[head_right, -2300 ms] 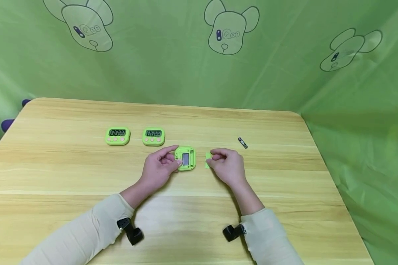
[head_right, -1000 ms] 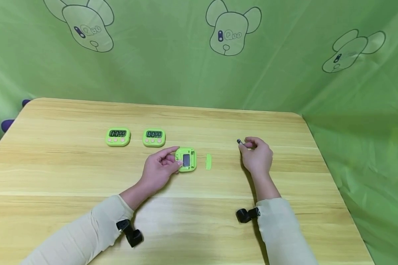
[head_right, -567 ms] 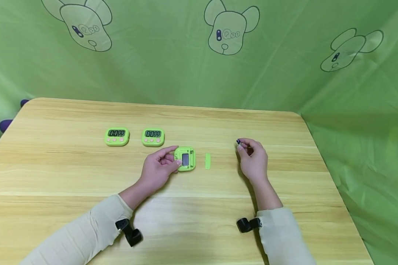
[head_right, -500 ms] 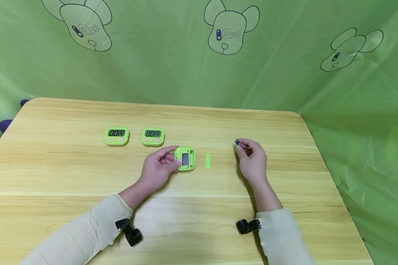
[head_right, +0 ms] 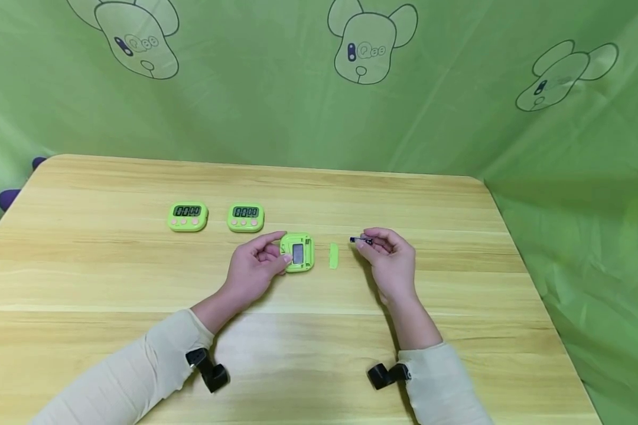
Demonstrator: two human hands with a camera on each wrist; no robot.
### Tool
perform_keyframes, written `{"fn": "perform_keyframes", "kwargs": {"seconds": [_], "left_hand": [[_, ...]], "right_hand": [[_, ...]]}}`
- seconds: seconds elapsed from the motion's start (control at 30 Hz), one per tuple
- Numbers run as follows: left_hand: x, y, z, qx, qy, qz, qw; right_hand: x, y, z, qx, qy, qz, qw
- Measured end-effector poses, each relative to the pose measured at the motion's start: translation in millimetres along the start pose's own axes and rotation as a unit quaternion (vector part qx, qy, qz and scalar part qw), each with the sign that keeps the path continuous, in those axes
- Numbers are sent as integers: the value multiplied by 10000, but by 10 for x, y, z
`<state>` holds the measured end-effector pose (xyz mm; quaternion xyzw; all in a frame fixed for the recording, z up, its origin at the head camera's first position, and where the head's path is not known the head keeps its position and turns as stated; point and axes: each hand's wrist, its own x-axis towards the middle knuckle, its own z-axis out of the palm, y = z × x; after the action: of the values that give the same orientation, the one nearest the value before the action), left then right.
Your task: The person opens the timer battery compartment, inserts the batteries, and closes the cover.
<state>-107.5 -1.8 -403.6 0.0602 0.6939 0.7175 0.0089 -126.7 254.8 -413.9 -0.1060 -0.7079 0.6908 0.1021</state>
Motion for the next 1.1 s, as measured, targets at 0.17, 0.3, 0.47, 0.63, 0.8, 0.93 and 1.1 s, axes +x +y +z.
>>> {"fn": "perform_keyframes", "kwargs": {"seconds": [0.17,0.3,0.47,0.63,0.8,0.93,1.1], "left_hand": [[6,-8,2,2,6,-41,10000],[11,-22,-1,-9,-4,-58,10000],[8,-16,-3,-46,-3,-73,10000],[6,-14,-3,-68,-23,-57,10000],[7,-20,-1,-123,-24,-64,9999],[6,-23,1,-134,-9,-95,9999],[6,-27,-1,-89,-3,-75,9999]], "right_hand": [[-14,-5,44,1148,-178,95,9932],[-16,2,60,1350,-269,139,9904],[-7,25,62,977,-129,199,9949],[-7,57,76,993,-182,160,9948],[-58,48,131,752,-510,126,9958],[-118,52,202,492,-706,192,9961],[-204,45,301,254,-807,74,9964]]}}
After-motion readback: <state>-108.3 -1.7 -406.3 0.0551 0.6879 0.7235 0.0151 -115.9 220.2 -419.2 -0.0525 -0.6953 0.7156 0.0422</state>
